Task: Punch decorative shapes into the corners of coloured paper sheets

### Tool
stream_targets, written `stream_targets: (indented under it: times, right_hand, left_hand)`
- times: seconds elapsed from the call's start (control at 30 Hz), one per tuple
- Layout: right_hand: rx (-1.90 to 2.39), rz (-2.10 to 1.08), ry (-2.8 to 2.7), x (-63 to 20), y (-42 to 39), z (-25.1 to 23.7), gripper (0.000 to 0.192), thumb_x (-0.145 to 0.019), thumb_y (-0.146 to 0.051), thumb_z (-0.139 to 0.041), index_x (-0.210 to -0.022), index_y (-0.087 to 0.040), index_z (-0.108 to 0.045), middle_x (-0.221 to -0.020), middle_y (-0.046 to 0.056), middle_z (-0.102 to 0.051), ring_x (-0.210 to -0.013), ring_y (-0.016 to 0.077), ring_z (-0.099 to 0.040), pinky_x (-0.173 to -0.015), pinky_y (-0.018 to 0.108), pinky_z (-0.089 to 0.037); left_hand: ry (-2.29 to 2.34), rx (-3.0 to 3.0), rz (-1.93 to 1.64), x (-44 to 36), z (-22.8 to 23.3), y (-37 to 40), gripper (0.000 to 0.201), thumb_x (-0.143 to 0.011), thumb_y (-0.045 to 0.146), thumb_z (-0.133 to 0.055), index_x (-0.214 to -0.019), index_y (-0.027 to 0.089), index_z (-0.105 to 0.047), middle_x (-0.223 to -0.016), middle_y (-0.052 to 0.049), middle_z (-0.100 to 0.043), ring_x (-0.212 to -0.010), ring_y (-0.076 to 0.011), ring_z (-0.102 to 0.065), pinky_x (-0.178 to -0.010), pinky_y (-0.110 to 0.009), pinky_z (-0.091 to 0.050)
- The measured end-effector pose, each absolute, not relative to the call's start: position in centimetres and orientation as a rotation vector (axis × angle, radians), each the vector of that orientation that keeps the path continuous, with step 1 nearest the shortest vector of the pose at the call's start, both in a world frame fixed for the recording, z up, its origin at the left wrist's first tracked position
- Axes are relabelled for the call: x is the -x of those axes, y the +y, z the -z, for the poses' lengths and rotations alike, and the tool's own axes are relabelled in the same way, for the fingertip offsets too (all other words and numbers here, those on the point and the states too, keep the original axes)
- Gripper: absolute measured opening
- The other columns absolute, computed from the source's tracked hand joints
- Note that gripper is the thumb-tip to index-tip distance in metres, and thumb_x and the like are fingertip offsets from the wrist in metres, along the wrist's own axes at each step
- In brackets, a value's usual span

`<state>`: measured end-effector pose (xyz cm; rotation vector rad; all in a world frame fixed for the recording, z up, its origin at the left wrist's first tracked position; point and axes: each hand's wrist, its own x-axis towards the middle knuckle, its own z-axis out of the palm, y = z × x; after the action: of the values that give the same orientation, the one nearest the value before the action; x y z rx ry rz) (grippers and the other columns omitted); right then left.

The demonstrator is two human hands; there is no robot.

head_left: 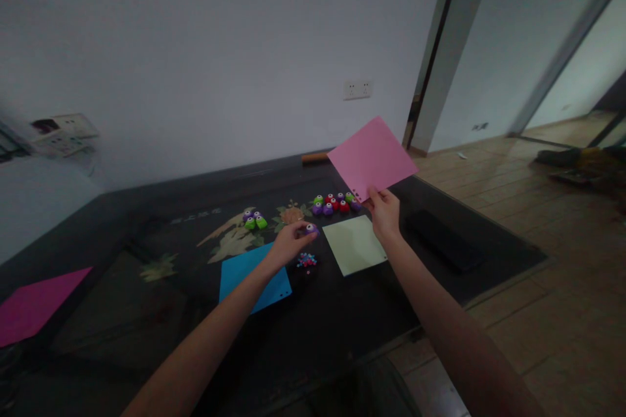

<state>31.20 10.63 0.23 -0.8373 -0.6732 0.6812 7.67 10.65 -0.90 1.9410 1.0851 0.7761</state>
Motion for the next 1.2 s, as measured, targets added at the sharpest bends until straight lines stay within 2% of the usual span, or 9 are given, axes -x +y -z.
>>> stream_targets:
  times: [0.2, 0.3, 0.47, 0.67, 0.87, 1.2]
  right_hand:
    - [0.953, -0.708, -0.688, -34.3, 10.5, 1.0, 0.034, -0.057, -0.042, -0.074, -0.075, -0.016, -0.063, -0.065, 0.0, -0.065, -0.055, 0.0139, -0.059, -0.057, 0.03, -0.053]
    - [0.979, -0.719, -0.672, -35.4, 10.7, 1.9, 0.033, -0.054, -0.04, -0.075, -0.071, -0.015, -0.063, -0.061, 0.0, -0.064, -0.051, 0.014, -0.057, -0.053, 0.03, -0.052]
    - [0.984, -0.723, -0.686, -36.1, 11.1, 2.2, 0.031, -0.057, -0.04, -0.074, -0.072, -0.015, -0.064, -0.062, 0.001, -0.065, -0.051, 0.015, -0.058, -0.052, 0.03, -0.051]
    - [0.981, -0.722, -0.712, -35.9, 10.8, 1.8, 0.029, -0.061, -0.041, -0.07, -0.076, -0.016, -0.063, -0.064, 0.001, -0.065, -0.052, 0.0154, -0.057, -0.052, 0.03, -0.05]
    - [0.992, -0.739, -0.728, -35.6, 10.9, 1.9, 0.03, -0.063, -0.041, -0.068, -0.077, -0.016, -0.063, -0.065, 0.001, -0.066, -0.055, 0.0158, -0.058, -0.052, 0.029, -0.05]
    - [1.03, -0.732, -0.71, -36.2, 10.7, 1.6, 0.03, -0.063, -0.041, -0.068, -0.08, -0.017, -0.064, -0.07, 0.003, -0.067, -0.057, 0.0157, -0.059, -0.053, 0.029, -0.05]
  left_hand:
    - [1.201, -2.135, -0.816, -11.2, 0.7, 14.0, 0.024, -0.079, 0.033, -0.058, -0.089, 0.014, -0.068, -0.086, -0.007, -0.07, -0.08, -0.0216, -0.064, -0.071, -0.031, -0.048]
    - [1.262, -2.247, -0.806, -13.0, 1.4, 15.0, 0.022, -0.08, 0.029, -0.058, -0.094, 0.015, -0.067, -0.089, -0.008, -0.071, -0.081, -0.0223, -0.064, -0.074, -0.033, -0.048]
    - [1.282, -2.478, -0.766, -15.3, 2.7, 16.0, 0.025, -0.08, 0.025, -0.06, -0.103, 0.018, -0.064, -0.102, -0.01, -0.067, -0.1, -0.0259, -0.06, -0.088, -0.039, -0.044]
    - [1.25, -2.628, -0.682, -17.3, 3.4, 17.2, 0.021, -0.082, 0.023, -0.058, -0.101, 0.017, -0.062, -0.107, -0.01, -0.062, -0.101, -0.0228, -0.058, -0.089, -0.035, -0.045]
    - [1.273, -2.661, -0.669, -17.9, 3.8, 18.1, 0.027, -0.083, 0.019, -0.056, -0.11, 0.016, -0.058, -0.12, -0.014, -0.057, -0.113, -0.0248, -0.052, -0.095, -0.037, -0.041]
    - [1.217, -2.631, -0.658, -17.4, 3.7, 18.6, 0.024, -0.08, 0.016, -0.057, -0.103, 0.015, -0.062, -0.12, -0.014, -0.053, -0.112, -0.0254, -0.053, -0.096, -0.038, -0.041]
